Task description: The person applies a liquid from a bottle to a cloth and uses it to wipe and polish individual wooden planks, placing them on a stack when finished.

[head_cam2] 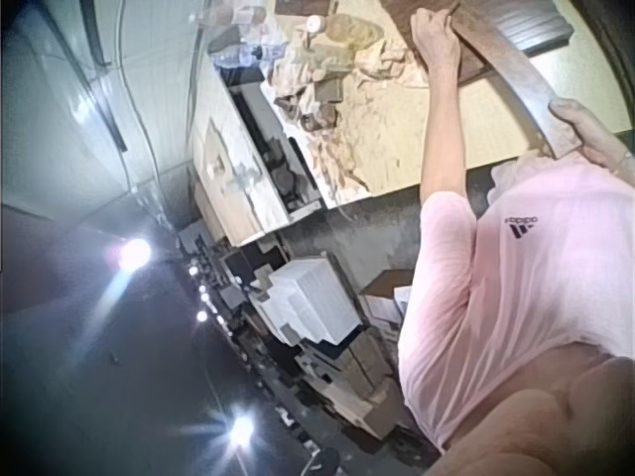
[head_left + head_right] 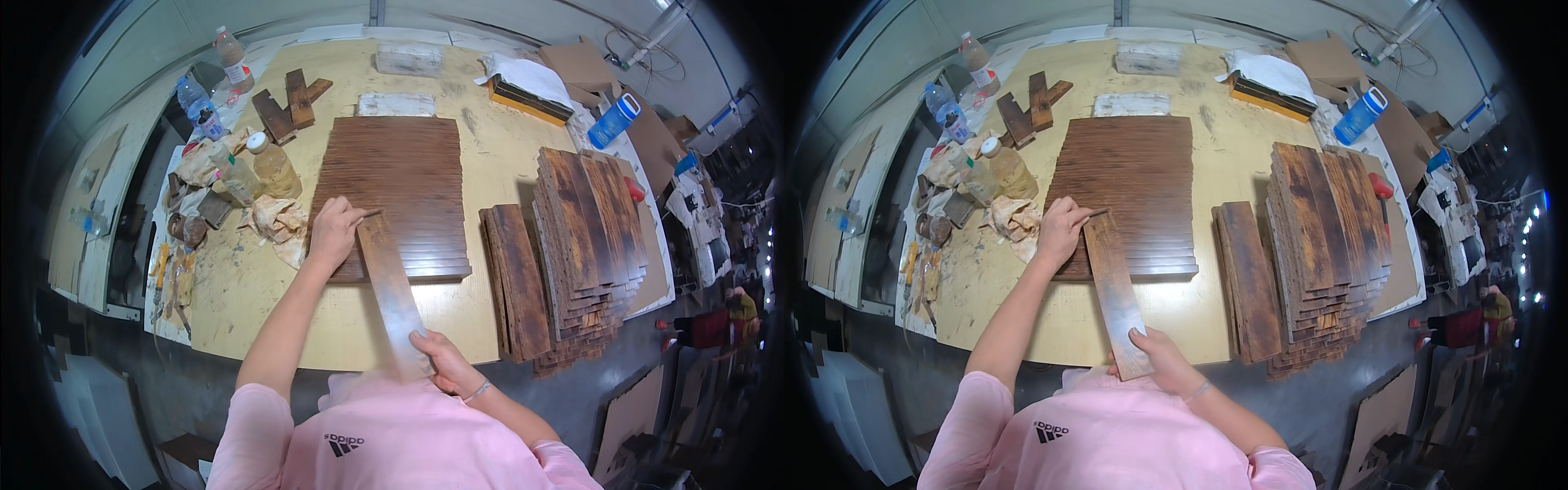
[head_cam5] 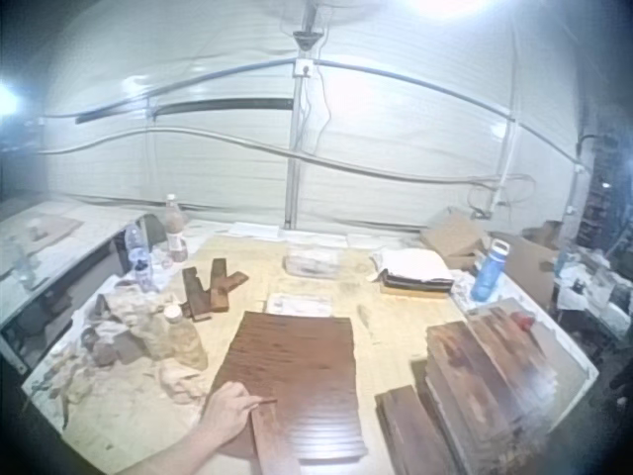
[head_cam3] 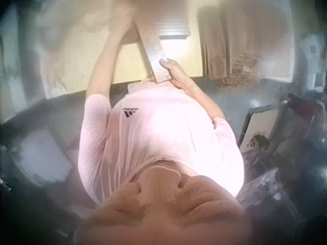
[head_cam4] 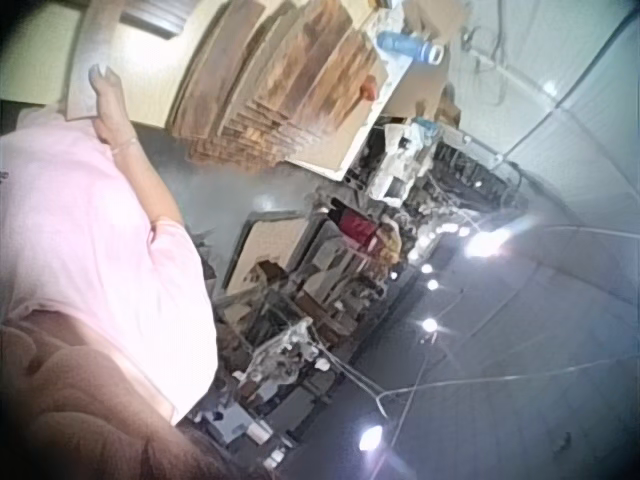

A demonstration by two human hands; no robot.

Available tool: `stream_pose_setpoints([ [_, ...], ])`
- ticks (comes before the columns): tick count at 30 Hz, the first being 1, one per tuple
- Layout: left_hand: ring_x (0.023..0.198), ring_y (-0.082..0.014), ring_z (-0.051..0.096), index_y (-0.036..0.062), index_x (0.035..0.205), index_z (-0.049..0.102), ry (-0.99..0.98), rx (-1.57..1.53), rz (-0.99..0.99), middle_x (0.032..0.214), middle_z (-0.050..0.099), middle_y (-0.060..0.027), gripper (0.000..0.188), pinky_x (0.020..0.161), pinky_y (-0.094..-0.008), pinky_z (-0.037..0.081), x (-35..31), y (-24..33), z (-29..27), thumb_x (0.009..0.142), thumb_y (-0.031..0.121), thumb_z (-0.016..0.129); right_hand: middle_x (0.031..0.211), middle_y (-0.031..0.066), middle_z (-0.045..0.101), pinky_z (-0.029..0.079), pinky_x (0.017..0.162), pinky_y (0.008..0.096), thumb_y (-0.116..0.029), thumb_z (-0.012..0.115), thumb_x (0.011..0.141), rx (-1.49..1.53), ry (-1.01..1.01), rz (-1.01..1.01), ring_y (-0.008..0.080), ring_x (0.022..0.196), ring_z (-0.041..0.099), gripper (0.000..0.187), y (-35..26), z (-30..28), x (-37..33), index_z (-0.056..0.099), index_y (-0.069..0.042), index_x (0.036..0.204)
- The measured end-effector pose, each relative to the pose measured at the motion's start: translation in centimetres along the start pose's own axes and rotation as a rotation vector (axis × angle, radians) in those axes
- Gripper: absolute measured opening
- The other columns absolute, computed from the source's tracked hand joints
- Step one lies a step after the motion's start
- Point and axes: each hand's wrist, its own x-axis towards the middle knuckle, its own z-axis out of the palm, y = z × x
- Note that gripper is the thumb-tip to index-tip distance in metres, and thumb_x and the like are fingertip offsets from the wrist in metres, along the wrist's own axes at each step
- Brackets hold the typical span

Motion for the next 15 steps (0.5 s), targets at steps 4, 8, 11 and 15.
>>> stream_pose_setpoints([
  [4, 0.075, -0.0282, 0.055, 0.0063, 0.094, 0.073, -0.094, -0.033, 0.145, 0.075, 0.053, -0.0099, 0.018, 0.066, -0.0417, 0.046, -5.2, 3.8, -1.4, 0.079, 0.001, 0.063, 0.100, 0.0203, 0.066, 0.061, 0.071, 0.0433, -0.035, 0.039, 0.106, 0.080, 0.057, 0.013, 0.0328, 0.080, 0.071, 0.042, -0.4, 0.4, -0.1, 0.049, 0.001, 0.125],
  [8, 0.070, -0.0284, 0.057, 0.0083, 0.093, 0.074, -0.183, -0.266, 0.188, 0.075, 0.057, -0.0101, 0.019, 0.064, -0.0413, 0.048, -12.1, 8.4, -3.2, 0.078, 0.005, 0.063, 0.101, 0.0182, 0.067, 0.060, 0.073, 0.0423, -0.035, 0.037, 0.107, -0.049, 0.128, 0.044, 0.0305, 0.082, 0.071, 0.042, -3.2, 2.9, -1.6, 0.052, 0.001, 0.124],
  [11, 0.070, -0.0298, 0.057, 0.0070, 0.089, 0.074, -0.088, -0.222, 0.109, 0.076, 0.057, -0.0110, 0.017, 0.065, -0.0395, 0.047, -9.0, 8.0, -2.8, 0.077, 0.003, 0.062, 0.105, 0.0150, 0.067, 0.059, 0.079, 0.0397, -0.034, 0.038, 0.107, 0.065, 0.150, 0.028, 0.0259, 0.089, 0.070, 0.041, -1.6, 1.9, -0.7, 0.055, 0.001, 0.123],
  [15, 0.069, -0.0296, 0.056, 0.0059, 0.089, 0.074, -0.038, -0.110, 0.131, 0.073, 0.057, -0.0108, 0.017, 0.062, -0.0387, 0.046, -7.4, 7.0, -1.8, 0.074, 0.001, 0.066, 0.110, 0.0104, 0.067, 0.056, 0.085, 0.0358, -0.032, 0.040, 0.107, 0.124, 0.133, -0.022, 0.0202, 0.097, 0.067, 0.040, -1.1, 1.8, 0.4, 0.056, 0.001, 0.125],
])
